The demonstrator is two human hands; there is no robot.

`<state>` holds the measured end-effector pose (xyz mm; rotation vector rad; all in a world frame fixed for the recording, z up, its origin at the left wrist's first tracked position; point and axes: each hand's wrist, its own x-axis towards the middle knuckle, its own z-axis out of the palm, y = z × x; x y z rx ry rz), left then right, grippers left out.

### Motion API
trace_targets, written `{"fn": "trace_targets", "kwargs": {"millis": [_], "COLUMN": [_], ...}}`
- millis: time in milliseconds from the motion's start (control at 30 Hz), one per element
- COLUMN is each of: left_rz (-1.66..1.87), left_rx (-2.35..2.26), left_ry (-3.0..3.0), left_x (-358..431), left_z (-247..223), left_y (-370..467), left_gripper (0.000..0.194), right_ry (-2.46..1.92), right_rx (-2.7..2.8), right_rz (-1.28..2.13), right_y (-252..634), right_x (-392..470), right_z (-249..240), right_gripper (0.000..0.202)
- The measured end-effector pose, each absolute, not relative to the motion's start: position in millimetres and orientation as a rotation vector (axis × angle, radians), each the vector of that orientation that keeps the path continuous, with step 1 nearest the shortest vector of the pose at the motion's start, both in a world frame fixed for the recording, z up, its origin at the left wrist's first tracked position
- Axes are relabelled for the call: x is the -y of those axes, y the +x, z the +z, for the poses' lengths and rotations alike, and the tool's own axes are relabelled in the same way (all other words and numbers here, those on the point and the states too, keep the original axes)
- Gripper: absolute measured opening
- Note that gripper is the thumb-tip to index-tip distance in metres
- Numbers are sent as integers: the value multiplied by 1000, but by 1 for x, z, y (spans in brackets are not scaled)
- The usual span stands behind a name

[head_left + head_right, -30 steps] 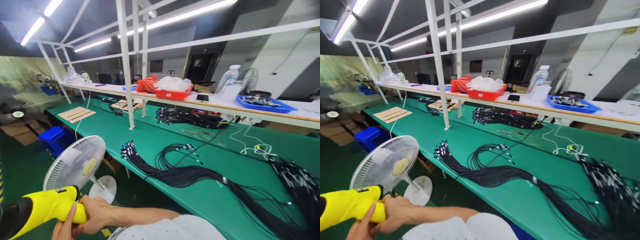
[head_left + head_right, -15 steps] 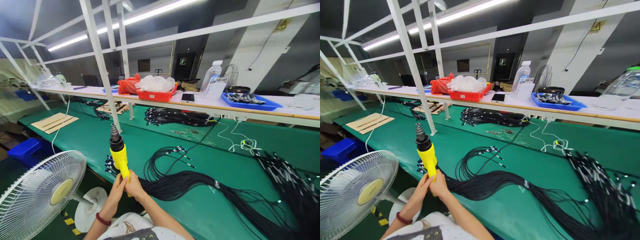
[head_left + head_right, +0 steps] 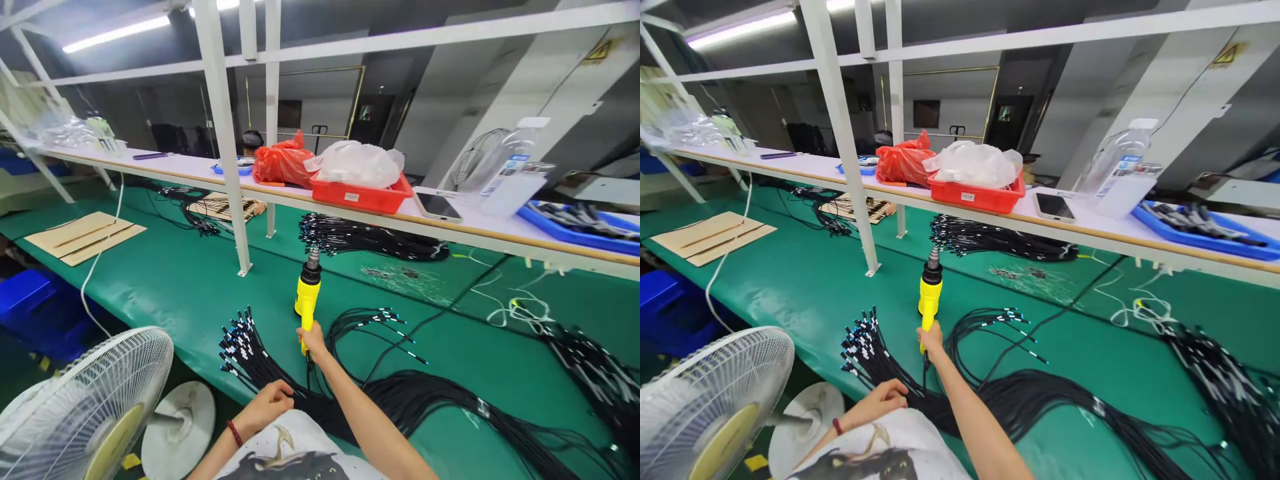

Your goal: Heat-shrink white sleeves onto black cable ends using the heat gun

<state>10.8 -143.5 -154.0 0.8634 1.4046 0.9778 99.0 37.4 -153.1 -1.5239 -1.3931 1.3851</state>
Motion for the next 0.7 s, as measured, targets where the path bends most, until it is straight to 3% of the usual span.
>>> {"fn": "trace_targets", "kwargs": {"millis": [200, 400, 533, 700], "left_rz": [952, 1393, 1491, 1395], "left_rx": [-1373, -1576, -1387, -1038], "left_ry": [915, 902, 1182, 1145], "left_x": [107, 47, 2, -26], "left_z": [-175, -162, -126, -94], "left_y": [-19, -81, -115, -127], "left_gripper": [34, 77, 96, 85], "right_ry": [-1487, -1271, -1126, -1031], "right_rx": [1449, 1750, 2037, 2286], "right_rz": [1431, 1728, 2012, 2245], "right_y": [85, 120, 133, 120], "right_x": [-39, -76, -104, -137], "right_z": [-162, -120, -75, -23], "right_gripper": [30, 35, 32, 39]}}
